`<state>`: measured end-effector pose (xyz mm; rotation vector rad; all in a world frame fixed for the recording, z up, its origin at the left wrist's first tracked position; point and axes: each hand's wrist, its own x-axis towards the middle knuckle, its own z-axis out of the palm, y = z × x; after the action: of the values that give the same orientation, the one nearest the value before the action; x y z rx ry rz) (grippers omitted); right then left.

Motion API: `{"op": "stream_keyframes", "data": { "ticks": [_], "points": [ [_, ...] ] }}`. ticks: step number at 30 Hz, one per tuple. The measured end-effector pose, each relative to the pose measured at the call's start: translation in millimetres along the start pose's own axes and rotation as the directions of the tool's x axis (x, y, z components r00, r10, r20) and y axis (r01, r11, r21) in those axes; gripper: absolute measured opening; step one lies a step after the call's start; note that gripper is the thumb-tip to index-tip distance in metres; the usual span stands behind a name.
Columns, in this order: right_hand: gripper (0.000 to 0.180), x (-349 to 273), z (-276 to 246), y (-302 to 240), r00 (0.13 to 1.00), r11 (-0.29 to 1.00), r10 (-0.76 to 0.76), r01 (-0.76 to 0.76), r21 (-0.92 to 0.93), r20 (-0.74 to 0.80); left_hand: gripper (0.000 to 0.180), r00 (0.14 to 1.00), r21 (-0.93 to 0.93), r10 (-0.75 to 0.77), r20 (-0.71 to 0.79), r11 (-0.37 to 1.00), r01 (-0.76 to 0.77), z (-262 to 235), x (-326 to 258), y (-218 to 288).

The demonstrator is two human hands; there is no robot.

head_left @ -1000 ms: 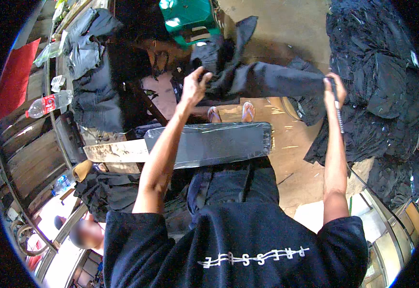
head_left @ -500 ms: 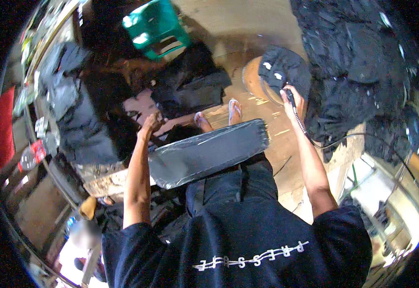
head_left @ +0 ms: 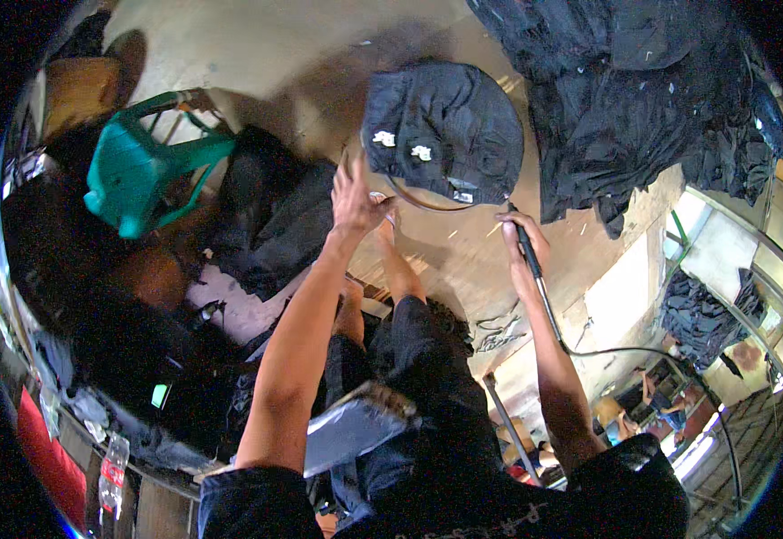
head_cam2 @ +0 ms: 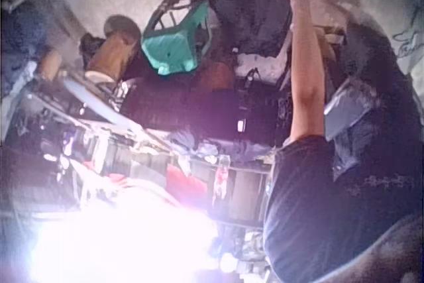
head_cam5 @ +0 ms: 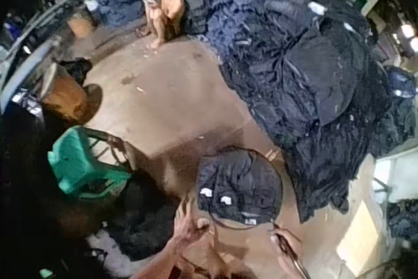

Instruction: The person uses a handheld rotary cutter to trim loose threads and fabric edges on black garments. They repeatedly pick up garments, trim specific areas, and place them back into a pile.

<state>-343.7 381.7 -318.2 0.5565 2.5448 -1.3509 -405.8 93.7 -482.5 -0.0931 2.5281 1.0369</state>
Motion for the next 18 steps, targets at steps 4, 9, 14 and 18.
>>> {"op": "stream_keyframes", "data": {
  "ticks": [4,9,14,18],
  "points": [
    [0.019,19.9,-13.9,15.7,1.000,0.998,-0.013,0.013,0.062,0.000,0.130,0.941,0.422,0.222,0.257,0.850,-0.316,94.1,66.0,47.5],
    [0.016,27.8,-36.6,36.2,0.994,0.994,-0.096,0.099,0.048,-0.044,0.069,0.929,0.410,0.312,0.198,0.835,-0.368,126.7,83.0,55.2],
    [0.037,38.4,-59.3,16.2,0.979,0.990,-0.133,0.123,-0.077,-0.154,0.042,0.851,0.083,0.522,0.054,0.847,-0.525,68.2,56.0,78.3],
    [0.055,47.1,-54.9,-6.5,0.947,0.936,-0.299,0.267,-0.227,-0.116,0.046,0.880,0.040,0.474,0.020,0.879,-0.474,8.7,41.7,109.8]
  ]
}}
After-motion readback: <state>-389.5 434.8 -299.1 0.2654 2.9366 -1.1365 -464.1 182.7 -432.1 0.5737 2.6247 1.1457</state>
